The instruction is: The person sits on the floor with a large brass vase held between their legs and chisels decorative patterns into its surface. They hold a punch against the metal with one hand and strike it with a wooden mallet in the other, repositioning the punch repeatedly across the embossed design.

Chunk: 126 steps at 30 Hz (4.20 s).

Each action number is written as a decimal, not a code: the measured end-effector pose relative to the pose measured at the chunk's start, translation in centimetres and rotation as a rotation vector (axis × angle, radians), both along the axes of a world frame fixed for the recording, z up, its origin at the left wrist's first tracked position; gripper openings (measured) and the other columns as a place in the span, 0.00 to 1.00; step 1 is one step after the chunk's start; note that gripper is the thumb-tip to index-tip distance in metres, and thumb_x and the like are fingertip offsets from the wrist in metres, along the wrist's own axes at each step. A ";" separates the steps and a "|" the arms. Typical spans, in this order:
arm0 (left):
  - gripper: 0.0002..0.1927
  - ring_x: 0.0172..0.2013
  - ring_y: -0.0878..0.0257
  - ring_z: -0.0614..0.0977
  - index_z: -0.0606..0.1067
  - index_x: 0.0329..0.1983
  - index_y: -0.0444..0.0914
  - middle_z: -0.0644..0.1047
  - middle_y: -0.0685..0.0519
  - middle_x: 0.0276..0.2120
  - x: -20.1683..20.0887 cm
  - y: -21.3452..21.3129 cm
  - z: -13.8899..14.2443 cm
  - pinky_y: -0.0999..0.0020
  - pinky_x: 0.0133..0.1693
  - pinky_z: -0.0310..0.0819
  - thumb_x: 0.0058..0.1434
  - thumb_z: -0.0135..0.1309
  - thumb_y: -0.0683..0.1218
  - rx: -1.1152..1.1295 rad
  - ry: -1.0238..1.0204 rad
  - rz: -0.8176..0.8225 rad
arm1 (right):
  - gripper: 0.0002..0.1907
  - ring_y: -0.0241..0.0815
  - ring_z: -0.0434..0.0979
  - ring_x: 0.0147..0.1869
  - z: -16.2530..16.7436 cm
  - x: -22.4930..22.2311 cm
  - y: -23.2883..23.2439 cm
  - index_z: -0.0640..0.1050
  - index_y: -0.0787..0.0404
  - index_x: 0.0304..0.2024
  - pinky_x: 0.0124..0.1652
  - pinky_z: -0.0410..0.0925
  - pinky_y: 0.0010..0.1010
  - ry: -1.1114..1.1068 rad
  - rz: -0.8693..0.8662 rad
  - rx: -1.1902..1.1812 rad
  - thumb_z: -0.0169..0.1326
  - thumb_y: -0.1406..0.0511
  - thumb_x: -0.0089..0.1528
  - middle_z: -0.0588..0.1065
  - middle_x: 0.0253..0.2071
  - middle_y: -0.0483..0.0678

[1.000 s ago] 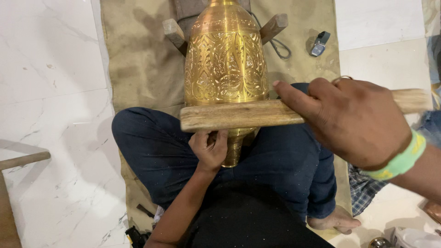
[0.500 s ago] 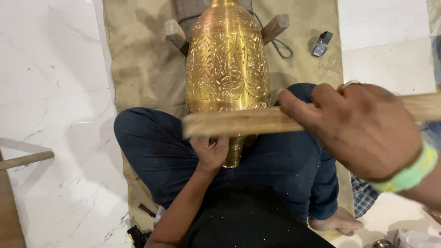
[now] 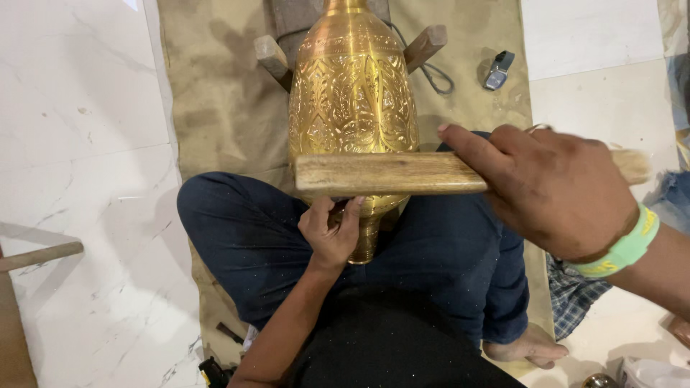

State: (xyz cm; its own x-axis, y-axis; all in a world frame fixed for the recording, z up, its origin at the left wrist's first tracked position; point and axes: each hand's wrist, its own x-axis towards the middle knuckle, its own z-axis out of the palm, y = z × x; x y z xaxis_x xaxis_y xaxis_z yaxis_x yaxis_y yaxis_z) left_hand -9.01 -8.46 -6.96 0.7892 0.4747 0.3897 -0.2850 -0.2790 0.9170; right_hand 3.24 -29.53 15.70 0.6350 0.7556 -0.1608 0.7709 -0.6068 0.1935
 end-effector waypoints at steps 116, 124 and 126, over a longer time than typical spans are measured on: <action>0.16 0.39 0.50 0.86 0.80 0.52 0.39 0.83 0.47 0.40 8.2 8.9 5.5 0.58 0.42 0.79 0.60 0.65 0.43 0.507 0.009 -0.931 | 0.31 0.50 0.81 0.40 -12.4 -7.6 -2.5 0.72 0.55 0.62 0.37 0.73 0.37 0.123 -0.435 0.752 0.65 0.70 0.56 0.79 0.41 0.52; 0.19 0.40 0.53 0.86 0.78 0.54 0.38 0.83 0.48 0.42 8.0 9.0 5.9 0.61 0.42 0.81 0.60 0.64 0.44 0.387 0.007 -0.937 | 0.32 0.40 0.79 0.37 -12.4 -7.1 -3.8 0.70 0.68 0.61 0.35 0.71 0.29 0.282 -0.450 0.811 0.64 0.73 0.55 0.77 0.37 0.53; 0.18 0.40 0.52 0.86 0.78 0.53 0.37 0.83 0.48 0.41 8.0 9.0 6.1 0.60 0.42 0.80 0.60 0.65 0.42 0.437 0.006 -0.916 | 0.22 0.34 0.77 0.38 -13.5 -7.3 -4.0 0.68 0.67 0.52 0.38 0.71 0.26 0.353 -0.556 1.093 0.63 0.74 0.59 0.76 0.37 0.47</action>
